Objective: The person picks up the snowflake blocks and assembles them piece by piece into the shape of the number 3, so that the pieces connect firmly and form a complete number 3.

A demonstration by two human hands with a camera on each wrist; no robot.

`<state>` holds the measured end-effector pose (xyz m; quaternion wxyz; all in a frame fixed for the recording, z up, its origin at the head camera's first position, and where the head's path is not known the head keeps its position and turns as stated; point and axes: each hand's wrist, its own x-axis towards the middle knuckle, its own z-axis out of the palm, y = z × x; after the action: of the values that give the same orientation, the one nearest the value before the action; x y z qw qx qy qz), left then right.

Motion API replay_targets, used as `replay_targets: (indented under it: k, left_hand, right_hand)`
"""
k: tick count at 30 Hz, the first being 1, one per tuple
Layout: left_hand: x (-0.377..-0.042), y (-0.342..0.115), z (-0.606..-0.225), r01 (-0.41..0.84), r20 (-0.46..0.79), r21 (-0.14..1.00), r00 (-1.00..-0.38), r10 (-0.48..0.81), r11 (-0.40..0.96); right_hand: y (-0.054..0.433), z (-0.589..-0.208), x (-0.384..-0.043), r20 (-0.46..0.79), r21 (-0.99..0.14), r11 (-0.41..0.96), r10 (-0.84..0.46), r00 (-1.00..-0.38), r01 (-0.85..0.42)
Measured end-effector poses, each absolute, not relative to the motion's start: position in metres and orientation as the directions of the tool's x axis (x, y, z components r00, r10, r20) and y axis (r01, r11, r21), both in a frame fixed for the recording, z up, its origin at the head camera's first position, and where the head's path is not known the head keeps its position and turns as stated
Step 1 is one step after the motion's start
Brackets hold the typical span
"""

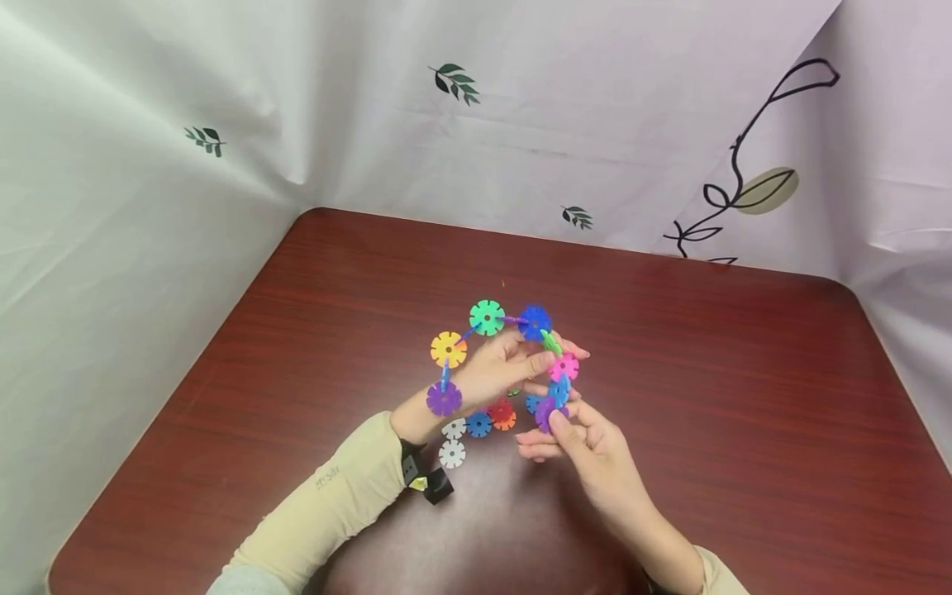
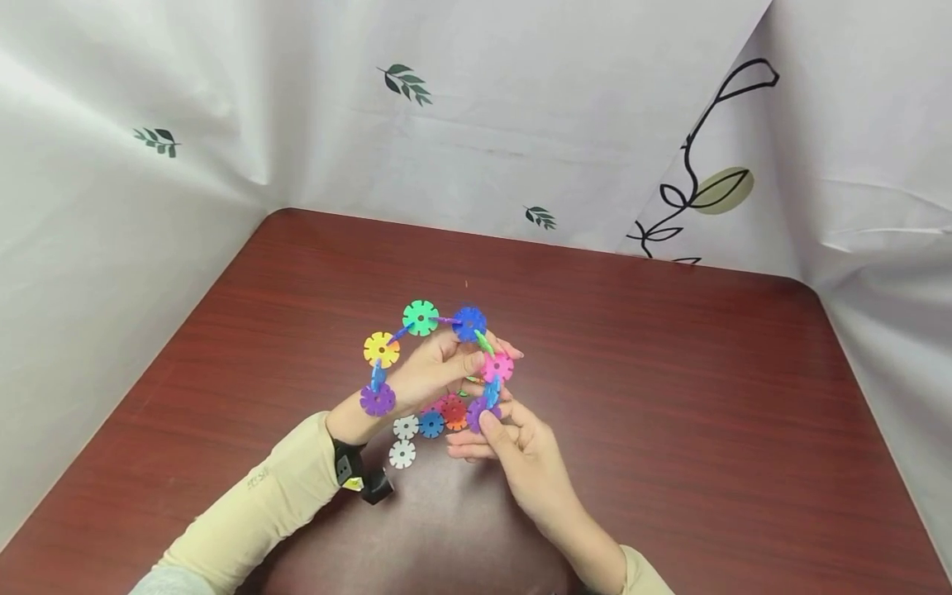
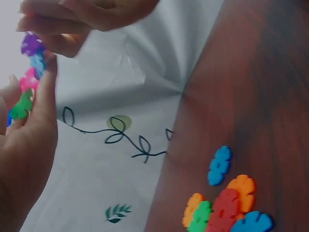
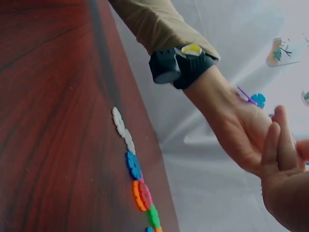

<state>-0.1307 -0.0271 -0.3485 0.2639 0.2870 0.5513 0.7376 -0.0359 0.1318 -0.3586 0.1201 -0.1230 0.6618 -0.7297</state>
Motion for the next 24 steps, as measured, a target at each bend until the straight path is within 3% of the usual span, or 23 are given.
replay_targets:
  k: [7,11,15,24]
  left_hand:
    - [-0.134,-0.021,-0.355,-0.109,0.165,0.950,-0.620,0.767,-0.293]
    - [-0.136,-0.019,-0.354,-0.032,0.235,0.951,-0.574,0.784,-0.308]
    - [-0.140,-0.021,-0.354,-0.019,0.316,0.929,-0.475,0.821,-0.368]
    - [-0.147,-0.029,-0.360,-0.204,0.178,0.951,-0.246,0.953,-0.231]
  right_hand:
    - [0.122,-0.363,-0.028,0.131,-0.974,-0.208,-0.203,-0.970,-0.089]
    - [0.125,-0.386,-0.030,0.188,-0.945,-0.300,-0.177,-0.966,-0.129]
    - [0.130,-0.410,-0.035,0.183,-0.922,-0.374,-0.203,-0.962,-0.097]
    - [0.117,-0.383,-0.028,-0.077,-0.977,-0.171,-0.264,-0.961,0.125]
